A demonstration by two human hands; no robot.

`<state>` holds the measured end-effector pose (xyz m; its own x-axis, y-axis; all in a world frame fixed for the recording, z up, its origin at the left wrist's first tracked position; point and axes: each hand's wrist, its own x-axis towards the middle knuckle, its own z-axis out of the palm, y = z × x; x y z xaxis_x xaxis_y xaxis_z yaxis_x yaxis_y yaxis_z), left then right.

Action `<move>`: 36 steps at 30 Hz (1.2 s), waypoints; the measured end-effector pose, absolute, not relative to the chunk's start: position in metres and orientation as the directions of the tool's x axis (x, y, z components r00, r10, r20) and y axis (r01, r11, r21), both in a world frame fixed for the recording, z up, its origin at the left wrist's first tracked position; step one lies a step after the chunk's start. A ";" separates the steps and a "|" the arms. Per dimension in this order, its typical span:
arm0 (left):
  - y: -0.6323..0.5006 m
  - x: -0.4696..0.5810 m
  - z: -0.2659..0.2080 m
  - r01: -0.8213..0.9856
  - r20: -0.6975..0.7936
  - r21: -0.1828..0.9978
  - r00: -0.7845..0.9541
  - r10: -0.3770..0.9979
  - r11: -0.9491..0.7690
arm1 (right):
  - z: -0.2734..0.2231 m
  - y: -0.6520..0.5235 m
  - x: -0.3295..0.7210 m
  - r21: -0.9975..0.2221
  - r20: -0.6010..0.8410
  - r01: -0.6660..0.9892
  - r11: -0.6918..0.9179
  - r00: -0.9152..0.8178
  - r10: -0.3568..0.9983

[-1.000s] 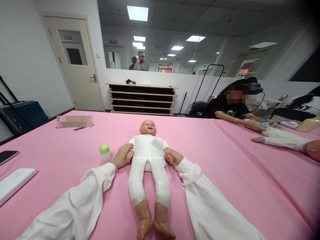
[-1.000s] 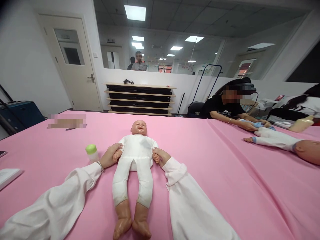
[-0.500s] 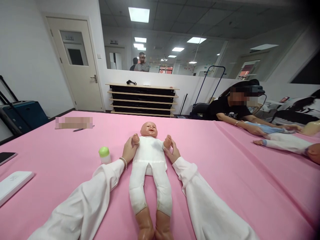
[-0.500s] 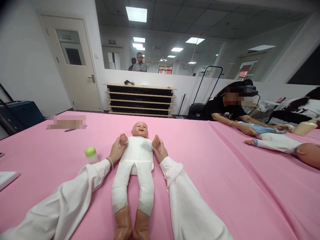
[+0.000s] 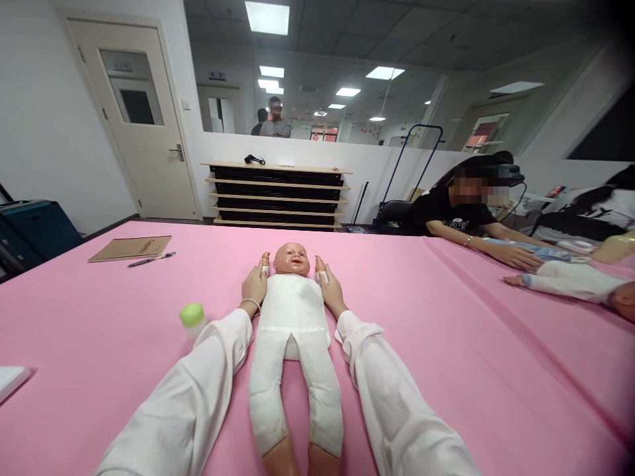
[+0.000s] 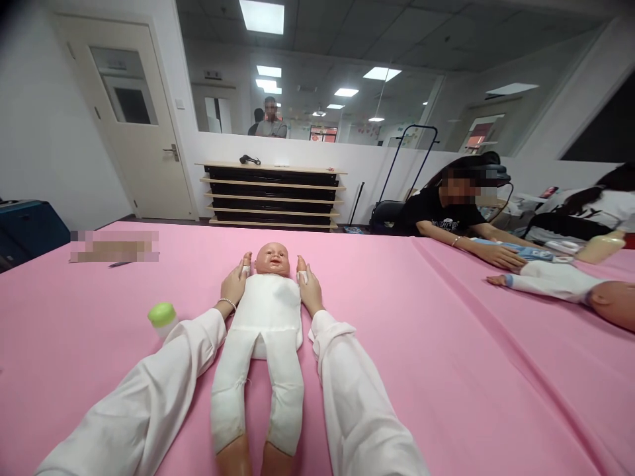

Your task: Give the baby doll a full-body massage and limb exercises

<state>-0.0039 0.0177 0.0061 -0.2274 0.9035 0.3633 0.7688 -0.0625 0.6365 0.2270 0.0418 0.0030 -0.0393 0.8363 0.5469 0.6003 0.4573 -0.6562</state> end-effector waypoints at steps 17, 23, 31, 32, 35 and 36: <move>0.014 -0.008 0.003 0.685 0.383 0.715 -0.216 0.898 -0.140 | 0.013 0.020 0.223 -0.654 0.609 0.579 0.487 0.020 0.793; 0.002 -0.010 0.000 0.594 0.369 0.798 -0.350 0.861 -0.101 | 0.014 0.001 0.227 -0.632 0.642 0.578 0.517 0.016 0.767; -0.028 -0.016 -0.003 0.578 0.506 0.770 -0.294 0.811 -0.271 | -0.001 -0.019 0.249 -0.774 0.511 0.442 0.453 0.013 0.860; -0.032 -0.018 -0.004 0.583 0.516 0.760 -0.272 0.812 -0.288 | 0.000 -0.023 0.251 -0.790 0.503 0.403 0.462 -0.005 0.864; -0.042 -0.023 -0.009 0.578 0.554 0.724 -0.161 0.817 -0.377 | 0.004 -0.033 0.256 -0.936 0.325 0.140 0.322 -0.001 0.946; -0.045 -0.025 -0.010 0.570 0.564 0.711 -0.115 0.817 -0.411 | 0.005 -0.035 0.255 -0.969 0.242 0.041 0.243 -0.014 0.970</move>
